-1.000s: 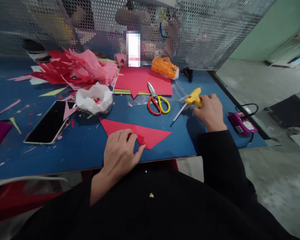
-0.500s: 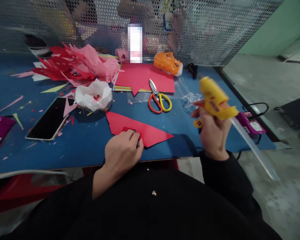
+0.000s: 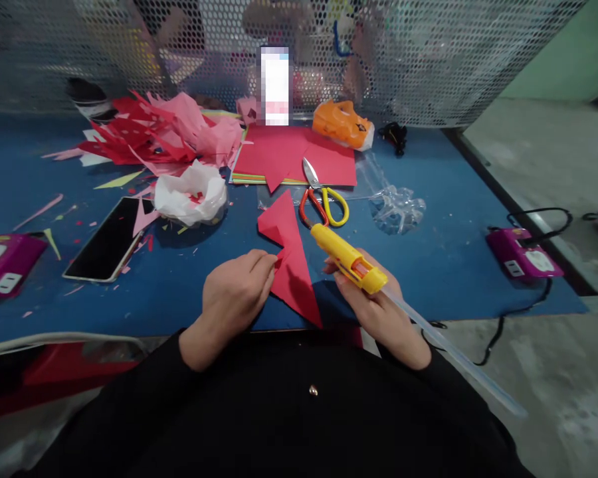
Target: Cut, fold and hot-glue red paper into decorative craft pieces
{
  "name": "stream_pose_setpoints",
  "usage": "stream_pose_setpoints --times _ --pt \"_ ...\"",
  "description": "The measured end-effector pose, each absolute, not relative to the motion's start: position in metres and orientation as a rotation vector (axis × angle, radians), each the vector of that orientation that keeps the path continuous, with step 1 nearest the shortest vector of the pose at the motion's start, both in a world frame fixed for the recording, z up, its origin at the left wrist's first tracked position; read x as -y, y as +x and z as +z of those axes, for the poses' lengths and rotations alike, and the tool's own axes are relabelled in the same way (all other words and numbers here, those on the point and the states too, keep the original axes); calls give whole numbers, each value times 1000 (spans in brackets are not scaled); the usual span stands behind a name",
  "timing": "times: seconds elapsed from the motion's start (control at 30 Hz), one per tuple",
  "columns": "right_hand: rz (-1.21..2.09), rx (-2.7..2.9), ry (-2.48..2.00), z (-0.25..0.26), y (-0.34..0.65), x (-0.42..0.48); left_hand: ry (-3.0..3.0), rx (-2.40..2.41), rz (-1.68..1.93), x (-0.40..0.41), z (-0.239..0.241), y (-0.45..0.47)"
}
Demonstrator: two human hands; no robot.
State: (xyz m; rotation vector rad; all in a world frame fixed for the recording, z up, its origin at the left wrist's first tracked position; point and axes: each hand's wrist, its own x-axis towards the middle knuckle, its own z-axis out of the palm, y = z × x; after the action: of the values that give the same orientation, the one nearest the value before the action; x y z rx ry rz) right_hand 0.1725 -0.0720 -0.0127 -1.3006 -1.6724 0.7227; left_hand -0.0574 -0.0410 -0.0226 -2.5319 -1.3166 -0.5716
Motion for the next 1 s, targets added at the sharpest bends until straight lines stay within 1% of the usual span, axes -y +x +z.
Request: stream_pose_setpoints --times 0.13,0.3,0.43,0.73,0.87,1.0 --pt "804 1747 -1286 -16 165 74 -2564 1699 -789 36 -29 -57" --pt "744 1792 -1271 -22 158 77 -2521 2139 -924 35 -29 -58" --pt "689 1861 -1290 -23 157 76 -2528 2372 -1071 33 -26 -61" --pt "490 2029 -1238 -27 146 67 -2452 2588 -1251 33 -21 -64" --pt "481 2045 -1242 -29 146 67 -2435 2646 -1346 33 -21 -65" --pt "475 2060 -1255 -31 147 67 -2444 2592 -1315 33 -21 -65"
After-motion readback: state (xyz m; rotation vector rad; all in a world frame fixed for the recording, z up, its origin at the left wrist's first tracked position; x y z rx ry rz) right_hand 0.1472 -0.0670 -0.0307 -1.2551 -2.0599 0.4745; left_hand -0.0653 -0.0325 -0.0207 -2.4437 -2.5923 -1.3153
